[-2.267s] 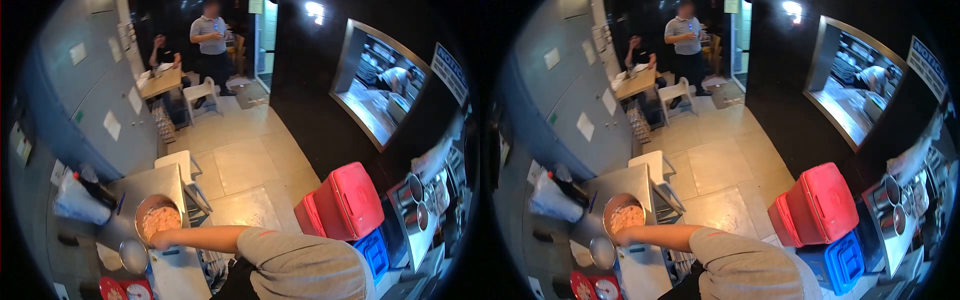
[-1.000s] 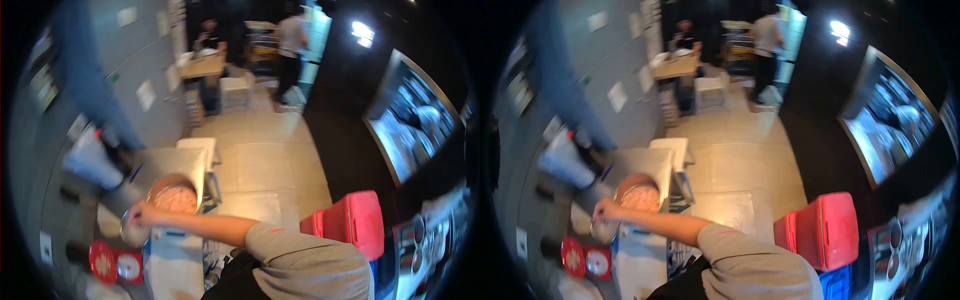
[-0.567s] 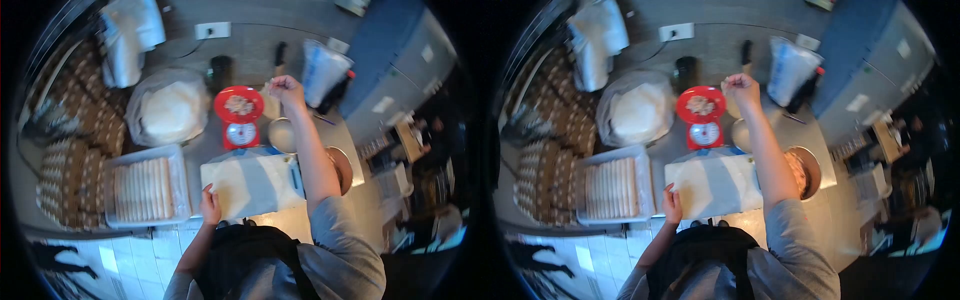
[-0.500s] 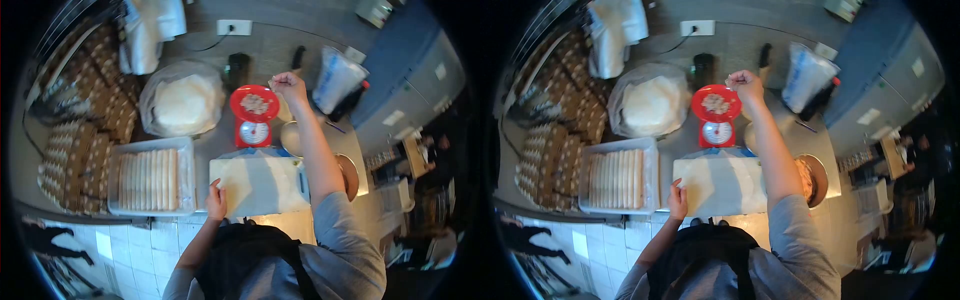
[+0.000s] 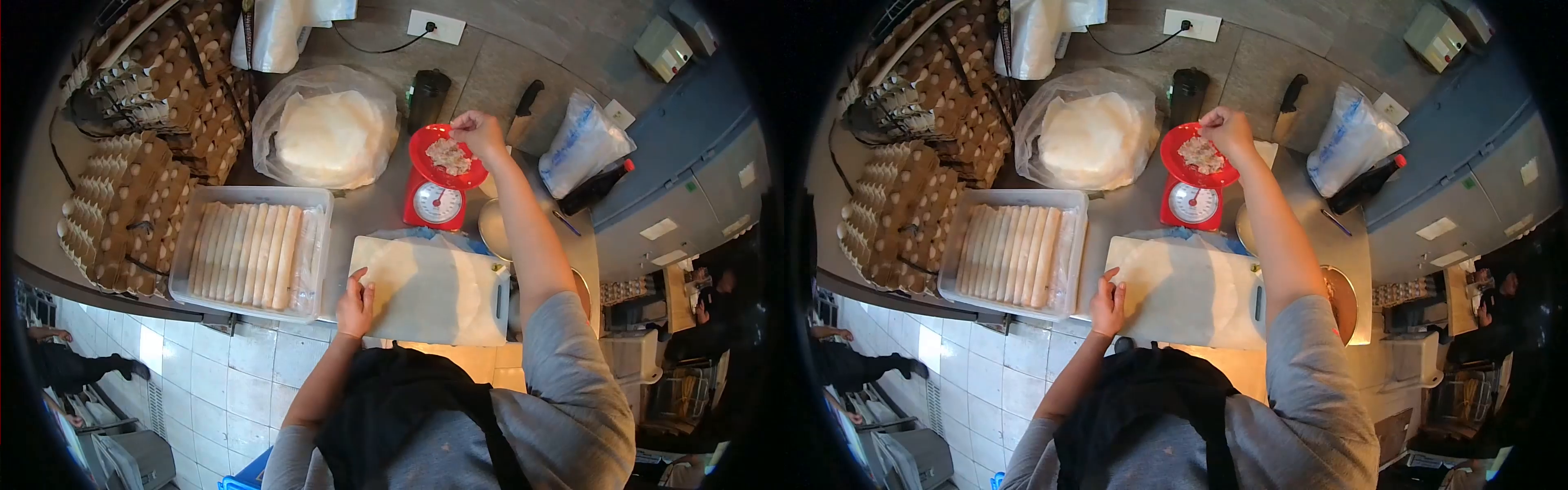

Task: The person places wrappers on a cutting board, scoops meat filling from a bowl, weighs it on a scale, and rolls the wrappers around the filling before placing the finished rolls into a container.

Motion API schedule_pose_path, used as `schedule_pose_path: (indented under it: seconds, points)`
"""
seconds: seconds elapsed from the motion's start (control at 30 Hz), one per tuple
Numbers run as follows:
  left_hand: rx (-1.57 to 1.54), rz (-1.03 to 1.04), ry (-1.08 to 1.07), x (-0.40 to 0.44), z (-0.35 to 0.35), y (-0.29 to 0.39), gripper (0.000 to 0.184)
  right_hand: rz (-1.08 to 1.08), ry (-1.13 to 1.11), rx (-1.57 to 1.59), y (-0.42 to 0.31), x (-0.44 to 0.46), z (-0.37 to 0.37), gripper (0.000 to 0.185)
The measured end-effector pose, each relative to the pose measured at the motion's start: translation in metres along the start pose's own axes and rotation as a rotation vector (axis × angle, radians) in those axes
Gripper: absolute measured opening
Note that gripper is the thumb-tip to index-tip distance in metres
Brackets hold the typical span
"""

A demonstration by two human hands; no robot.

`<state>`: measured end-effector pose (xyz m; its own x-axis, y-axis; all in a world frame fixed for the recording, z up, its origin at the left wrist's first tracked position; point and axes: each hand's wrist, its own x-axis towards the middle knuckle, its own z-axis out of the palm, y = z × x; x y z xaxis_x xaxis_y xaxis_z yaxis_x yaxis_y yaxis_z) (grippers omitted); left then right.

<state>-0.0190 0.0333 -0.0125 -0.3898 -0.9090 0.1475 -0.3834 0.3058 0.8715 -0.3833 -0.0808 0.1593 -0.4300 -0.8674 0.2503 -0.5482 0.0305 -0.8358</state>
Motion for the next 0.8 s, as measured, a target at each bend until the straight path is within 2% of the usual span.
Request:
schedule_pose_path:
  seconds: [0.13,0.23,0.33,0.37,0.47,0.5,0.6,0.63,0.67,0.73,0.8]
  points:
    - [0.026,0.004,0.007,0.000,0.000,0.001,0.035,0.005,0.090,0.152,0.008,0.000,-0.003,0.012]
    - [0.043,0.015,0.010,0.000,0.000,-0.001,0.035,0.113,0.008,0.113,0.011,-0.005,0.002,0.030]
    - [0.046,0.027,0.010,-0.002,-0.001,0.001,0.034,0.016,-0.200,-0.073,0.012,-0.018,0.012,0.053]
    - [0.048,0.038,0.008,-0.003,-0.001,0.001,0.034,0.096,-0.382,-0.100,0.012,-0.018,0.014,0.064]
    - [0.020,0.052,-0.008,0.003,-0.001,0.001,0.033,-0.112,-0.313,-0.762,0.014,-0.026,0.036,0.042]
    - [0.004,0.044,-0.022,0.001,-0.003,0.002,0.033,-0.242,-0.220,-0.751,0.019,-0.032,0.040,0.042]
    - [0.016,0.079,-0.014,0.001,-0.002,0.000,0.033,-0.077,-0.497,-0.027,0.032,-0.031,0.028,0.035]
    - [-0.027,0.052,-0.028,-0.001,-0.002,-0.004,0.033,0.270,-0.521,0.054,-0.008,-0.045,0.013,0.032]
    - [-0.071,0.028,-0.038,-0.001,-0.002,-0.009,0.033,0.266,-0.440,0.096,-0.023,-0.058,0.005,0.035]
    - [-0.183,0.007,-0.038,0.001,0.000,-0.016,0.034,0.178,-0.413,0.152,-0.047,-0.087,-0.009,0.040]
    - [-0.320,0.006,-0.019,0.003,0.003,-0.020,0.035,-0.047,-0.508,0.046,-0.036,-0.125,-0.005,0.046]
